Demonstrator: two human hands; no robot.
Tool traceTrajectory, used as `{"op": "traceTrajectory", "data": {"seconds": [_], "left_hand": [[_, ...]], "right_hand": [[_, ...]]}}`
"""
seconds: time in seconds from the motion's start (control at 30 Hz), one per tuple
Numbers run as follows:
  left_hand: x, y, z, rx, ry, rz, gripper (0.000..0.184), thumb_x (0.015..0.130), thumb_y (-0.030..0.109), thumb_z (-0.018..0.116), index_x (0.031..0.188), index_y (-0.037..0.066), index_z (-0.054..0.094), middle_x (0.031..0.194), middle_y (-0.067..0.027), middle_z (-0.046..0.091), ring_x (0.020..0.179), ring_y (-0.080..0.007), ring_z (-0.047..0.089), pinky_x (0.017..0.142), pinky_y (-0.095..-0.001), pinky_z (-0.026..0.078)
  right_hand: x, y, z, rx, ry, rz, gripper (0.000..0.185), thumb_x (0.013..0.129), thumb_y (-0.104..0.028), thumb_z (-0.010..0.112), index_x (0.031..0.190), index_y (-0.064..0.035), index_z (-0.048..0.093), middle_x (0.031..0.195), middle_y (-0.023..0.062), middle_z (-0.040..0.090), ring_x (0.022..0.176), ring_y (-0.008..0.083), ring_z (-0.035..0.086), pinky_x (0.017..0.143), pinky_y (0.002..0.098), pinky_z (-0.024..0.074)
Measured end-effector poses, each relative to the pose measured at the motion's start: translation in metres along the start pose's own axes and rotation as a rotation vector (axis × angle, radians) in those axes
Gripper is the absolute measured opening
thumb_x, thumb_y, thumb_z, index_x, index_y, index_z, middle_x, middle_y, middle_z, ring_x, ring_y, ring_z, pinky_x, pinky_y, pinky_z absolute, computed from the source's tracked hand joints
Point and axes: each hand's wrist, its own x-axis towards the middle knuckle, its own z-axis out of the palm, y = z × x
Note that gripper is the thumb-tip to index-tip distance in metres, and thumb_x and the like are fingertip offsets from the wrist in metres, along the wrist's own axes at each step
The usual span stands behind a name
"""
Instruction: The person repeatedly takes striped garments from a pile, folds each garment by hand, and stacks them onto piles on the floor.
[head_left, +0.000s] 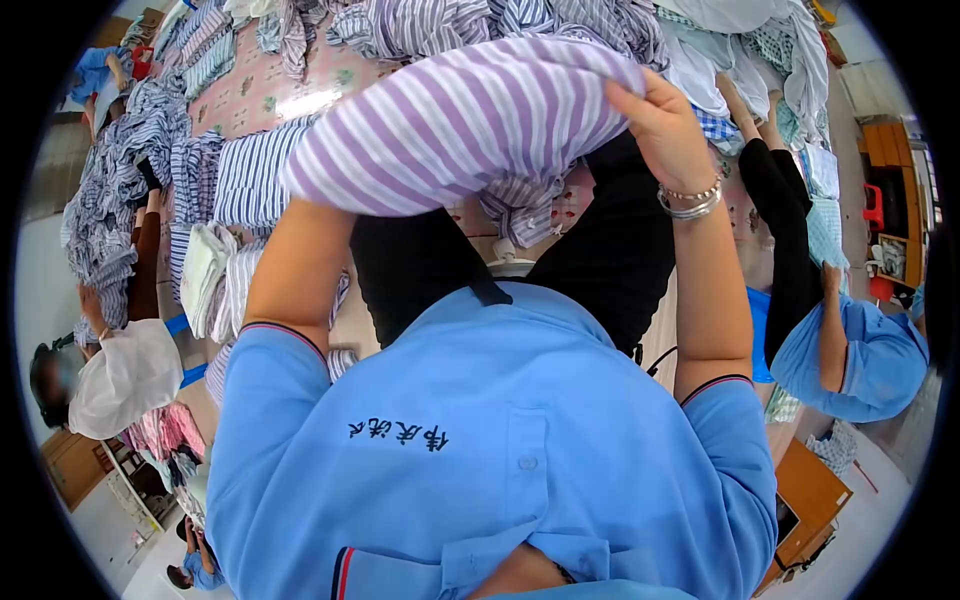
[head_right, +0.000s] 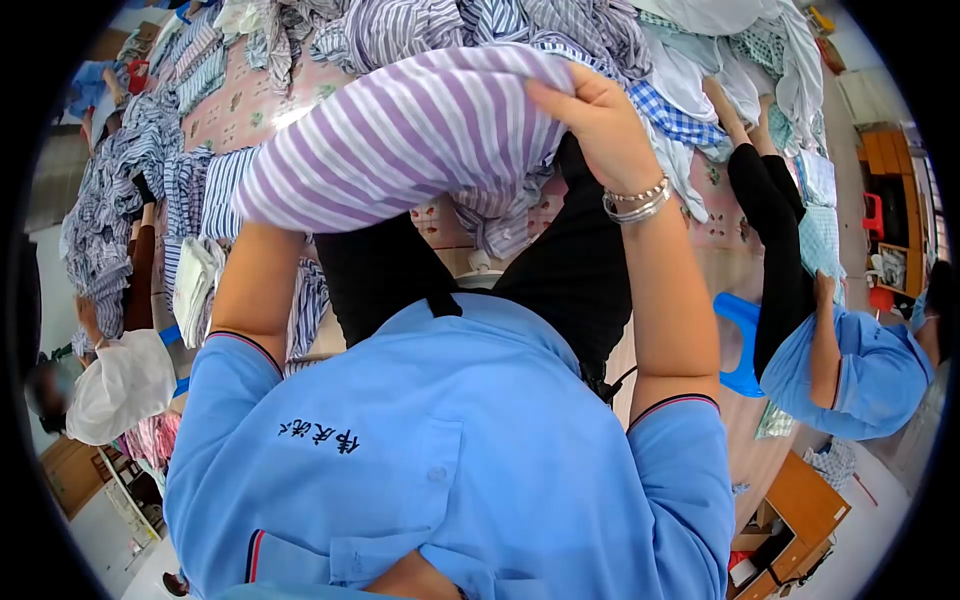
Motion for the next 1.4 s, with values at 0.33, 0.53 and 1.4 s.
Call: {"op": "traceTrajectory", "data": {"seconds": [0.33, 0.53, 1.4], "left_hand": [[-0.018, 0.046, 0.101, 0.369, -0.665, 0.145, 0.055, 0.093, 0.046, 0.034, 0.123, 0.003, 0.048, 0.127, -0.0130, 0.048, 0.121, -0.0251, 0.043, 0.100, -0.0383, 0.035], [0.017, 0.053, 0.067, 0.560, 0.011, 0.163, 0.032, 0.092, 0.023, 0.049, 0.115, 0.002, 0.053, 0.112, -0.0060, 0.059, 0.102, -0.0149, 0.056, 0.090, -0.0319, 0.043], [-0.178, -0.028, 0.061, 1.280, -0.615, -0.103, 0.027, 0.077, 0.019, 0.067, 0.094, -0.003, 0.062, 0.073, -0.0116, 0.061, 0.063, -0.0248, 0.057, 0.061, -0.0326, 0.044]], "right_hand": [[0.016, -0.072, 0.014, 0.404, 0.223, -0.318, 0.033, 0.085, -0.014, 0.054, 0.115, 0.0005, 0.050, 0.104, 0.0116, 0.060, 0.094, 0.0187, 0.058, 0.087, 0.0310, 0.0435], [0.041, -0.002, -0.047, 0.108, 0.153, 0.010, 0.026, 0.090, -0.014, 0.051, 0.108, 0.0041, 0.055, 0.103, 0.0099, 0.062, 0.094, 0.0144, 0.059, 0.083, 0.0269, 0.0445], [-0.144, -0.060, -0.043, -0.498, -0.570, 0.135, 0.023, 0.074, -0.017, 0.068, 0.092, -0.0014, 0.065, 0.103, 0.0133, 0.061, 0.099, 0.0246, 0.057, 0.100, 0.0364, 0.0332]]}}
